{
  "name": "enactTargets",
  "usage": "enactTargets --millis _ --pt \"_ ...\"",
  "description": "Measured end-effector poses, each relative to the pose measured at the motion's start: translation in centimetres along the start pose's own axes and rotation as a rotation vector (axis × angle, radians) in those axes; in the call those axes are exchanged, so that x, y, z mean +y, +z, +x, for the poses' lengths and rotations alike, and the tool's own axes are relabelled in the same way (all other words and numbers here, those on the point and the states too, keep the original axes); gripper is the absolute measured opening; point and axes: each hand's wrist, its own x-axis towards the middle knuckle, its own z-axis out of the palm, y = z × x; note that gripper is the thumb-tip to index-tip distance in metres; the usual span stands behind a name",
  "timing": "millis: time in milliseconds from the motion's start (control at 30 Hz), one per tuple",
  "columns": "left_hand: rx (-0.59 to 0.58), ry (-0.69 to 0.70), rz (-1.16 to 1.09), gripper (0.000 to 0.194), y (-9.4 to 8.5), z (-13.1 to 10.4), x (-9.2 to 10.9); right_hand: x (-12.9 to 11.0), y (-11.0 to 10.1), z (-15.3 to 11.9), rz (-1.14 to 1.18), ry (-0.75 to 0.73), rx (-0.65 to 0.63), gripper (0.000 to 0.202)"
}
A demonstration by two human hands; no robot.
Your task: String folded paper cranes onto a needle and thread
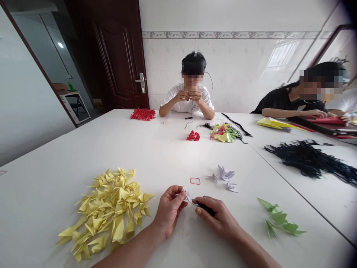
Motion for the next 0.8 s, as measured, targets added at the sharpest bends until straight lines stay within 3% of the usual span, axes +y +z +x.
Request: enactTargets --millis 133,467,633,800 --pt "0.033 -0.003 0.053 0.024 0.01 -0.13 -0.07 0.16 0.06 0.03 0.001 0.018 0.009 0.029" --pt "-0.024 -0.006 0.034 0.028 0.05 -0.17 -0.06 -0.39 0.21 0.41 -0.055 0.051 0.007 0.031" --pt "0.019 0.029 0.078 0.027 -0.37 0.06 -0.35 -0.16 0.09 0.39 -0.046 0.046 0.033 0.03" --pt "0.046 0.017 0.069 0.025 -0.14 0.05 -0.05 -0.15 0.48 -0.03 -0.002 0.003 0.133 0.023"
